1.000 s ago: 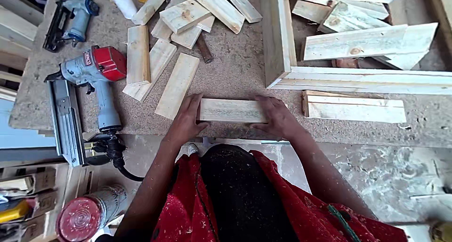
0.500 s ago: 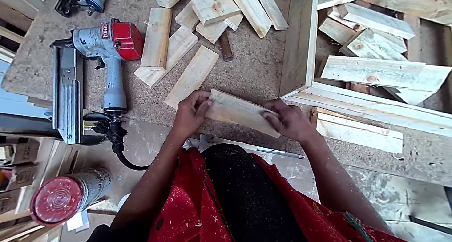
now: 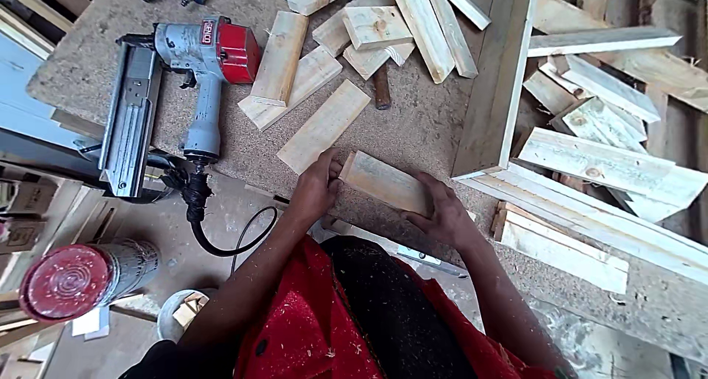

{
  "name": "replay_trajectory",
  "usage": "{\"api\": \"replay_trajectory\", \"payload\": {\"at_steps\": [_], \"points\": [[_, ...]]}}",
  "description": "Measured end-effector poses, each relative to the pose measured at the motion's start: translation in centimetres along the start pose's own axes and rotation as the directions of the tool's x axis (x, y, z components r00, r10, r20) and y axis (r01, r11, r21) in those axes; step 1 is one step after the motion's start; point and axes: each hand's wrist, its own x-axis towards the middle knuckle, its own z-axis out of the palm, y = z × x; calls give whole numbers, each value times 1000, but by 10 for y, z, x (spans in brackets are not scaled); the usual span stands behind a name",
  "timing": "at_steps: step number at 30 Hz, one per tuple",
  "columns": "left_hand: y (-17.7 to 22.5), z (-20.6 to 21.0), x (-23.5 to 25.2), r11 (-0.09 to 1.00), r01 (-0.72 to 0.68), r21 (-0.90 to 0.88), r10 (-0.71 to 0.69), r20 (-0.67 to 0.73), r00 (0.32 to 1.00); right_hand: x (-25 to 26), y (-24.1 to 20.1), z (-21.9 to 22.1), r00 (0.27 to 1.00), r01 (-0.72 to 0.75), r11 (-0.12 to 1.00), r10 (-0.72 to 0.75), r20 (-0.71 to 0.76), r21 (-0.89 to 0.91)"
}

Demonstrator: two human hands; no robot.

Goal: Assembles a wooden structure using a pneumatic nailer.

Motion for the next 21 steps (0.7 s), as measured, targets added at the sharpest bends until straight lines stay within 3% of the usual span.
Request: {"api": "replay_trajectory", "payload": {"at_steps": [7,14,21], "points": [[0,3,-9,916,121,-383,-134,-7,991,5,-6,10,999,-33,998,32,-32,-46],[-1,9,-9,915,125,-383,-169,-84,982,6,-10,11,997,-73,995,72,-16,-72],[-11,-9,-7,943,74,-325,-53,75,996,2,-17,15,997,-64,991,59,-51,-117]]}}
